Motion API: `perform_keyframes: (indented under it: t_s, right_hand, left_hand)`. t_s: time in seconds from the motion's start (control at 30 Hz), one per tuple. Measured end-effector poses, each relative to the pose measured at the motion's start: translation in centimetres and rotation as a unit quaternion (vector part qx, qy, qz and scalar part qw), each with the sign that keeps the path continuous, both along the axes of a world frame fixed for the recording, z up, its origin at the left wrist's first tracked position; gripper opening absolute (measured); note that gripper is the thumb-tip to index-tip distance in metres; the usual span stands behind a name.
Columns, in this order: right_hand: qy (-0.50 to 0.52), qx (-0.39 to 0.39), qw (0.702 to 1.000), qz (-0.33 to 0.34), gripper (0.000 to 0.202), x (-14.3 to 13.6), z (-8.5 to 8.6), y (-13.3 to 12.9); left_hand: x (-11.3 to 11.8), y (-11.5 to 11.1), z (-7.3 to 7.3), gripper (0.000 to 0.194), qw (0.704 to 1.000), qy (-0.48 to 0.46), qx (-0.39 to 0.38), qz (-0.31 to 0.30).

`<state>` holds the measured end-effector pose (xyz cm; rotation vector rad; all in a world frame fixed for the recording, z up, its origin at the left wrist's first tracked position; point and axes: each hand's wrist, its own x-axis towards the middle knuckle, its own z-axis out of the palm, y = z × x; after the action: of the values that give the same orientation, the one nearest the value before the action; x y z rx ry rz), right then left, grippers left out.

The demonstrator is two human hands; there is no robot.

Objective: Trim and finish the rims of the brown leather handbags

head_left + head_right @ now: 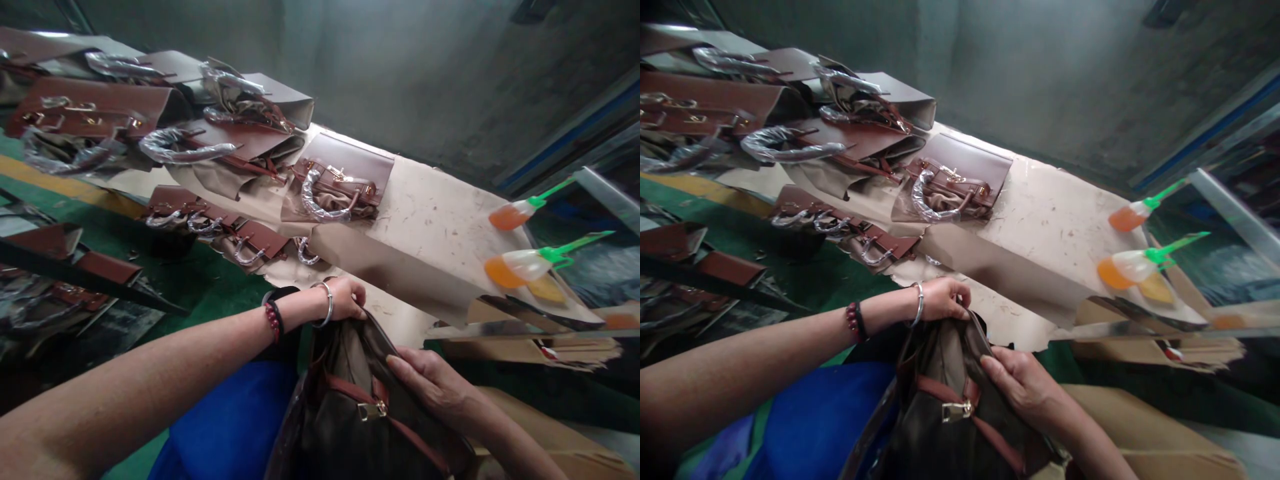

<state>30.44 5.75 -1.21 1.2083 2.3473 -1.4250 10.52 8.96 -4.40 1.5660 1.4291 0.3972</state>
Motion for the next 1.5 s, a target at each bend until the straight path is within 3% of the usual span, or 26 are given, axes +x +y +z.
perform_keyframes:
  t_s: [0.23,0.4,0.5,0.57,0.67,0.73,0.8,0.9,0.97,1.0,1.07,1.13,1.2,1.27,1.37,1.43,1.5]
  right_hand:
    - [0.021,-0.036,0.996,-0.073,0.026,0.2,-0.4,0.3]
    - [-0.053,0.048,0.994,-0.079,0.022,-1.8,0.3,0.7]
    - [-0.046,0.053,0.995,-0.072,0.021,-2.9,-0.2,0.9]
    - [-0.012,0.033,0.997,-0.071,0.022,-3.3,-0.5,1.2]
    - [0.025,0.020,0.998,-0.061,0.023,-3.6,0.1,1.6]
    - [0.038,0.033,0.998,-0.048,0.023,-3.8,1.6,1.6]
    - [0.056,0.064,0.996,-0.032,0.021,-4.1,3.5,1.4]
    - [0.078,0.143,0.986,-0.029,0.020,-4.6,6.3,0.9]
    - [0.071,0.202,0.976,-0.037,0.021,-4.9,7.4,0.5]
    - [0.060,0.232,0.970,-0.040,0.021,-5.1,7.8,0.3]
    - [0.024,0.292,0.955,-0.037,0.023,-5.6,8.5,0.0]
    - [-0.023,0.350,0.936,-0.031,0.024,-5.9,9.1,-0.4]
    - [-0.060,0.401,0.913,-0.039,0.024,-5.9,9.9,-0.9]
    - [-0.063,0.430,0.899,-0.060,0.024,-5.4,10.3,-1.6]
    - [-0.009,0.380,0.923,-0.054,0.025,-4.4,9.5,-2.9]
    - [0.023,0.291,0.956,-0.025,0.025,-4.0,8.1,-3.7]
    - [0.041,0.213,0.976,-0.008,0.026,-4.1,6.6,-4.0]
  left_hand:
    - [0.8,-0.5,0.6,0.007,0.998,0.035,-0.003,0.046]
    - [0.7,-0.5,0.7,0.004,0.996,0.051,-0.004,0.076]
    - [0.3,-0.8,0.4,0.006,0.995,0.055,0.001,0.086]
    - [-0.3,-1.4,0.5,0.019,0.995,0.053,0.010,0.085]
    - [-1.7,-3.0,1.7,0.061,0.997,0.011,0.021,0.070]
    - [-2.6,-4.7,3.4,0.068,0.995,0.010,0.071,0.067]
    - [-3.3,-6.9,5.1,0.058,0.978,0.061,0.187,0.067]
    - [-3.9,-10.3,6.4,0.062,0.907,0.177,0.375,0.078]
    - [-4.3,-12.2,5.9,0.071,0.870,0.216,0.418,0.148]
    - [-4.5,-12.8,5.4,0.074,0.871,0.201,0.405,0.192]
    - [-5.1,-13.5,4.4,0.071,0.902,0.108,0.325,0.263]
    - [-5.8,-13.9,4.3,0.061,0.930,0.005,0.230,0.287]
    - [-6.7,-14.5,5.7,0.054,0.941,-0.036,0.184,0.282]
    - [-7.6,-15.6,8.1,0.052,0.949,-0.021,0.180,0.257]
    - [-8.8,-17.2,11.0,0.053,0.969,0.020,0.143,0.201]
    - [-9.5,-17.3,11.2,0.055,0.981,0.036,0.097,0.165]
    - [-9.9,-16.5,10.3,0.061,0.988,0.045,0.065,0.130]
